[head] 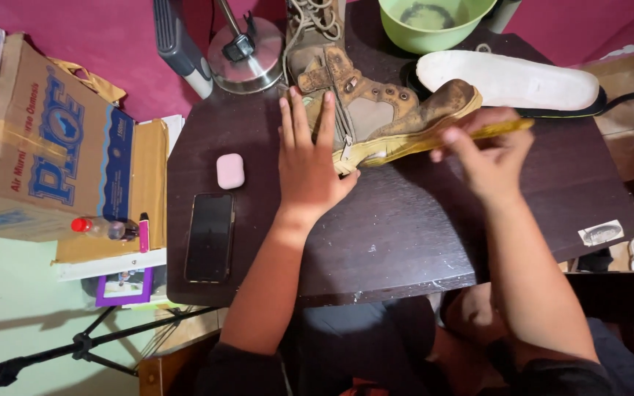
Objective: The person cleans a brown hiking boot using a yellow toothbrush. They scrub the upper fabric, the sole, and the side of the boot while holding it on a table. A second boot, a bowl of water, and a phone are also visible on the table.
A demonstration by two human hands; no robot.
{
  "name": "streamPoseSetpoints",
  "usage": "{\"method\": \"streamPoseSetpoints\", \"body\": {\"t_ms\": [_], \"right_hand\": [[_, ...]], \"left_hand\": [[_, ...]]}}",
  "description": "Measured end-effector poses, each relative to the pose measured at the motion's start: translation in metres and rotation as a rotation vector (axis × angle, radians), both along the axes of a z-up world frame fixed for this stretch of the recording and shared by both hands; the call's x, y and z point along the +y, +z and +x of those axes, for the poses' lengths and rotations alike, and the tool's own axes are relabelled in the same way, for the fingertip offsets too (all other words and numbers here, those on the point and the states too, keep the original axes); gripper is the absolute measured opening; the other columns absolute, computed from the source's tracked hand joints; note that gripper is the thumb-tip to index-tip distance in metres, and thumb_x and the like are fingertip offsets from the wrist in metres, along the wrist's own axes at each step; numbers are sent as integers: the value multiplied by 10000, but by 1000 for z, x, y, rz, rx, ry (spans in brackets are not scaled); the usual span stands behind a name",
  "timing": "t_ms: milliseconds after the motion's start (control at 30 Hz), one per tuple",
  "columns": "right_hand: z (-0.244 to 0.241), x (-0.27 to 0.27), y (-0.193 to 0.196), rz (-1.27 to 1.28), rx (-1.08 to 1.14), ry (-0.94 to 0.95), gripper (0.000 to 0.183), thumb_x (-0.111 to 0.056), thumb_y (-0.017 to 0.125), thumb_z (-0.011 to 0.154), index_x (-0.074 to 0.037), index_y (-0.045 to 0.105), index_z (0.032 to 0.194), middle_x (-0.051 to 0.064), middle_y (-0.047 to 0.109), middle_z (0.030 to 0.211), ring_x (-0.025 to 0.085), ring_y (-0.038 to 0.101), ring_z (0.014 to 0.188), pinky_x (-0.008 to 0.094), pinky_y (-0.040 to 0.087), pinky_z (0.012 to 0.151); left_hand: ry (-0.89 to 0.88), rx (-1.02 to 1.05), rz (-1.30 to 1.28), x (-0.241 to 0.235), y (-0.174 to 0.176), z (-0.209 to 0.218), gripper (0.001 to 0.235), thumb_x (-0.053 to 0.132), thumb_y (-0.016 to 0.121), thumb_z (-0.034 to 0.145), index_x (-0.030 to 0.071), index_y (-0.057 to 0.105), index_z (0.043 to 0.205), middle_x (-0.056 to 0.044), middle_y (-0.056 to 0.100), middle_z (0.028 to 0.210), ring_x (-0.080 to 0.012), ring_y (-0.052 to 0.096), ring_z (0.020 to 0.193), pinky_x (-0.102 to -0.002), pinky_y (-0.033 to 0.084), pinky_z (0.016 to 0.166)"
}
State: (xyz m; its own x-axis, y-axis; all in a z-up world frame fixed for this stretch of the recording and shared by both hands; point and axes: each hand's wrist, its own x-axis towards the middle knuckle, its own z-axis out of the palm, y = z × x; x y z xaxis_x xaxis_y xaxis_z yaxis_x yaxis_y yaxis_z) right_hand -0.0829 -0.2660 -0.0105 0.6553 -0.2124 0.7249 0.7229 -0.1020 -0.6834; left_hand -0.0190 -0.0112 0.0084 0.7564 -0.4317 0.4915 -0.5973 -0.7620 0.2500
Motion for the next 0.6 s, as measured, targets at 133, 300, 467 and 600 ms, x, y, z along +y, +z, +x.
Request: {"method": "streamPoseSetpoints", "body": {"t_ms": [133,300,467,600], "right_hand": [[-4,7,2,-30,-41,45,206,73,769,933,56,564,939,283,674,807,304,713,600,362,542,520],[-9,11,5,-168,-86,-37,241,44,795,944,57,555,927,276,680,827,333,721,672,352,517,561],[-14,8,18,-191,-96,-84,212,11,770,983,60,564,973,282,686,840,352,728,701,353,521,583],[-1,6,70,-269,225,-4,161,30,664,1079,66,509,1103,224,651,921,274,750,746,297,643,608]], "left_hand": [[-9,-10,19,0,0,0,1429,283,1039,523,126,197,1668,-385,140,1650,-585,203,1538,-690,410,1140],[7,-57,17,-1,-6,-1,1473,291,1049,503,141,169,1675,-381,144,1655,-581,208,1545,-676,417,1148],[7,-65,15,-1,-5,-1,1473,293,1049,515,142,157,1678,-377,139,1661,-575,199,1552,-669,409,1165],[64,20,185,0,-8,2,1393,649,992,669,185,140,1669,-306,79,1694,-512,127,1581,-576,369,1232]]}}
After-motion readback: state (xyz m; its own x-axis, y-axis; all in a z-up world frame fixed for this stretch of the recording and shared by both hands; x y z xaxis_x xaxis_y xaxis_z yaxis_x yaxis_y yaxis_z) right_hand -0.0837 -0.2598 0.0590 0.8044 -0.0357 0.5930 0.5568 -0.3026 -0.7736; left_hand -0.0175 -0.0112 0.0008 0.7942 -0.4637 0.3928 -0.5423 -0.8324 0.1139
